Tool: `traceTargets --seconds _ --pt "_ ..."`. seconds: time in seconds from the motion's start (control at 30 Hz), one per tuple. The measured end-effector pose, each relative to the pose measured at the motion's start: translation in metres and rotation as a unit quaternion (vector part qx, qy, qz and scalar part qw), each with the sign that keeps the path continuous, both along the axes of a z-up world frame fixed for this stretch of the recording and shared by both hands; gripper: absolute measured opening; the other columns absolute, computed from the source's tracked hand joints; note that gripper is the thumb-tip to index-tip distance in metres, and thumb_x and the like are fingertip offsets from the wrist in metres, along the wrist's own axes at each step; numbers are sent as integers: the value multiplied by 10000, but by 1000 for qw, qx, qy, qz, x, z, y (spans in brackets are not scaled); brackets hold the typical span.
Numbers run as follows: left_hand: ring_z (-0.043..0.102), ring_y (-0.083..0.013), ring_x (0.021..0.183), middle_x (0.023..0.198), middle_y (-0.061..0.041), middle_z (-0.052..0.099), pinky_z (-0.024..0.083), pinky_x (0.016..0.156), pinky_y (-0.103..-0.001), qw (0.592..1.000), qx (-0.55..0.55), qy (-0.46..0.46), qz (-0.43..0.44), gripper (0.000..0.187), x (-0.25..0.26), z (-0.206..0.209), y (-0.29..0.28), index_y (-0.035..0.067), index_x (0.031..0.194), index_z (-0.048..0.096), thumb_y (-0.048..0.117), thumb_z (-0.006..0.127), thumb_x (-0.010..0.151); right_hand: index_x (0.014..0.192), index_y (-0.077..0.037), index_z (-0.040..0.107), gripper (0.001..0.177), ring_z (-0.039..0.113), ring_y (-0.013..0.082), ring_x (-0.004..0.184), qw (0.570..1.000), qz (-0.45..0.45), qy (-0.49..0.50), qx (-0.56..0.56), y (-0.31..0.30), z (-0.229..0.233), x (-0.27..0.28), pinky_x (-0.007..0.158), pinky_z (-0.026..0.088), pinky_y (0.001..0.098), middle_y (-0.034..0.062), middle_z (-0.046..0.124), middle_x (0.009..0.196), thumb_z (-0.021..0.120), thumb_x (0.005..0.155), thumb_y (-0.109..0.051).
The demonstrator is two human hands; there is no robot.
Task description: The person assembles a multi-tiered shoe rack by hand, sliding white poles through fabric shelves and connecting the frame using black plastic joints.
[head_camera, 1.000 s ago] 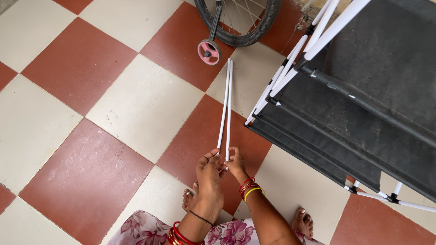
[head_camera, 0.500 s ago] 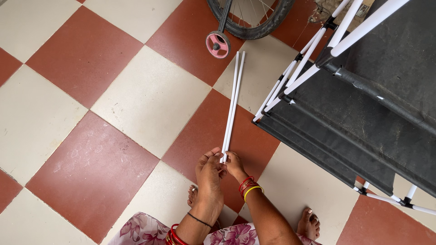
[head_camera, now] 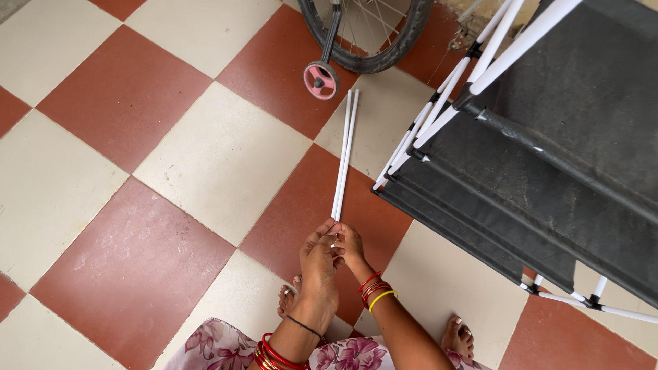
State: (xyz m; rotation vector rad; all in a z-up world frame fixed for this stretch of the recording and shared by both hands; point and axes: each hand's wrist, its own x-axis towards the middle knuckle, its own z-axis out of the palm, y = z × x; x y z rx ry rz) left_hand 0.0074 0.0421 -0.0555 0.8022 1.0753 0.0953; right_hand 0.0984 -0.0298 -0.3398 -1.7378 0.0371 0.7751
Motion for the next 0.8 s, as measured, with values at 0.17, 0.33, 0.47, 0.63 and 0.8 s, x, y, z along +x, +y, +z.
traceTargets --seconds 0.17,0.33,0.47,0.63,0.8 --pt "527 -92 699 956 32 690 439 653 -258 1000 -19 -20 16 397 4 -6 -4 98 1324 651 120 494 960 1363 -51 631 575 621 237 1300 991 3 -120 57 -2 64 1 1065 512 329 118 606 1366 529 831 143" --pt "531 -99 705 920 -12 630 442 650 -265 998 -3 -55 -19 455 9 -10 -9 108 1412 563 120 509 961 1390 -19 587 601 550 221 1356 978 6 -175 117 -7 145 -1 1117 492 320 122 571 1451 450 847 202" --pt "564 -80 798 1109 -52 532 476 690 -279 986 79 -123 -80 520 14 10 -22 108 1471 492 96 513 952 1460 -31 566 576 457 510 1154 985 -70 -70 145 -16 209 -11 783 366 552 168 596 1454 448 936 177" --pt "568 -92 928 1349 -37 409 503 816 -286 958 178 -189 -118 530 18 43 -37 138 1496 437 126 508 971 1382 -31 566 609 536 137 1339 944 -83 -231 221 -30 274 -9 1074 509 280 42 545 1452 431 835 198" --pt "546 -161 964 1360 -73 371 525 919 -329 900 314 -255 -163 575 21 84 -55 157 1534 396 174 547 979 1366 -101 627 511 618 184 1212 917 -102 -368 118 -48 344 -5 1066 513 295 57 613 1308 587 910 126"
